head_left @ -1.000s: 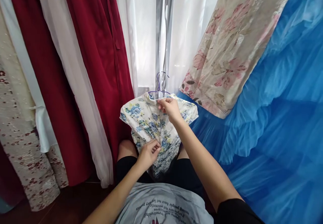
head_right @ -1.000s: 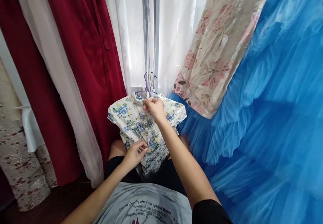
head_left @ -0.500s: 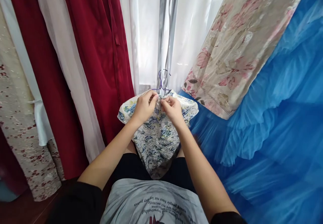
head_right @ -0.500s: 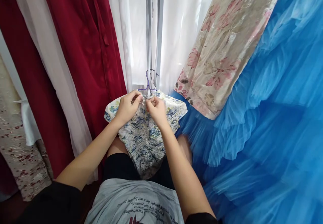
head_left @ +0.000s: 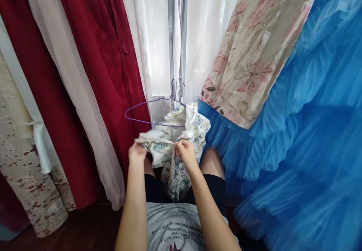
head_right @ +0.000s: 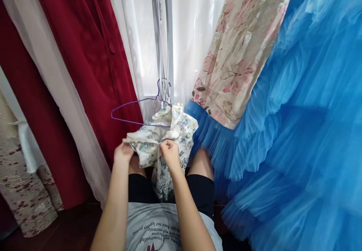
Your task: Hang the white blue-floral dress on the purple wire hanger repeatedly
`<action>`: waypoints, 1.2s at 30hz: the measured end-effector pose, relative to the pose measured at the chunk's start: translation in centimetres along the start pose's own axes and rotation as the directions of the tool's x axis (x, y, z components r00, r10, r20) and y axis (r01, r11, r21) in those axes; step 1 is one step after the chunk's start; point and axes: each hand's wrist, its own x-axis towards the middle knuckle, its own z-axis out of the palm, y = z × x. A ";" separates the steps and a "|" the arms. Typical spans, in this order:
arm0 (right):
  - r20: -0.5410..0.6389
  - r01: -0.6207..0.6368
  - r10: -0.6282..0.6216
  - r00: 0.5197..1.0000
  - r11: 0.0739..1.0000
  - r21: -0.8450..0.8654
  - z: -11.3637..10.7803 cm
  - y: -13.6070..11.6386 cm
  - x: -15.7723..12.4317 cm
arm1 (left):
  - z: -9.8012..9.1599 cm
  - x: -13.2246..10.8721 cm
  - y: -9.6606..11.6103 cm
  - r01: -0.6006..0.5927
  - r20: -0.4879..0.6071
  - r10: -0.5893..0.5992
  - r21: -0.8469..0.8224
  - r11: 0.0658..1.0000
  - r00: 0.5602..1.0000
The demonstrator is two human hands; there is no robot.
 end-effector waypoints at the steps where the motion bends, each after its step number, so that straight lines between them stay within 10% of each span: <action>1: -0.059 -0.004 0.006 0.998 1.000 0.019 -0.6 0.2 0.1 | 0.0 -1.7 -1.3 0.058 -0.009 -0.058 -0.040 0.998 0.998; 8: -0.422 0.072 -0.041 0.906 0.996 0.059 -6.5 0.2 0.9 | 4.8 -6.7 -1.3 0.300 0.162 -0.266 -0.238 0.924 0.950; 12: -0.039 0.000 -0.002 0.999 0.999 -0.036 -5.7 -0.9 -0.7 | 8.6 -8.9 2.1 0.176 0.393 -0.142 -0.053 0.983 0.908; 15: 0.321 -0.125 0.124 0.939 0.992 -0.017 -4.3 -1.5 -2.7 | 10.2 -10.7 3.0 0.042 0.495 -0.069 0.067 0.997 0.866; 18: 0.428 -0.168 0.143 0.892 0.986 0.020 -4.1 -2.5 -4.1 | 9.8 -11.2 2.7 -0.031 0.591 -0.039 0.108 0.994 0.806; 21: 0.366 -0.188 0.148 0.919 0.979 0.077 -5.5 -4.4 -4.4 | 8.1 -11.0 2.1 0.057 0.770 -0.170 0.172 0.983 0.615; 24: 0.393 -0.252 0.237 0.888 0.968 -0.014 -7.5 -7.4 -4.3 | 6.0 -11.4 2.2 0.121 0.863 -0.399 0.380 0.917 0.310; 26: 0.500 -0.283 0.331 0.800 0.944 -0.172 -8.8 -9.8 -4.2 | 4.9 -12.0 2.8 0.034 0.855 -0.503 0.503 0.863 0.125; 28: 0.620 -0.257 0.423 0.661 0.904 -0.343 -9.8 -12.4 -3.7 | 4.0 -12.6 3.3 -0.179 0.833 -0.552 0.548 0.817 0.033; 31: 0.674 -0.114 0.455 0.582 0.866 -0.487 -11.3 -15.8 -1.8 | 2.9 -12.6 3.5 -0.502 0.848 -0.523 0.489 0.713 0.084; 36: 0.469 0.092 0.149 0.870 0.886 -0.454 -13.3 -17.7 5.4 | 3.1 -8.2 3.6 -0.637 0.915 -0.279 0.404 0.657 0.292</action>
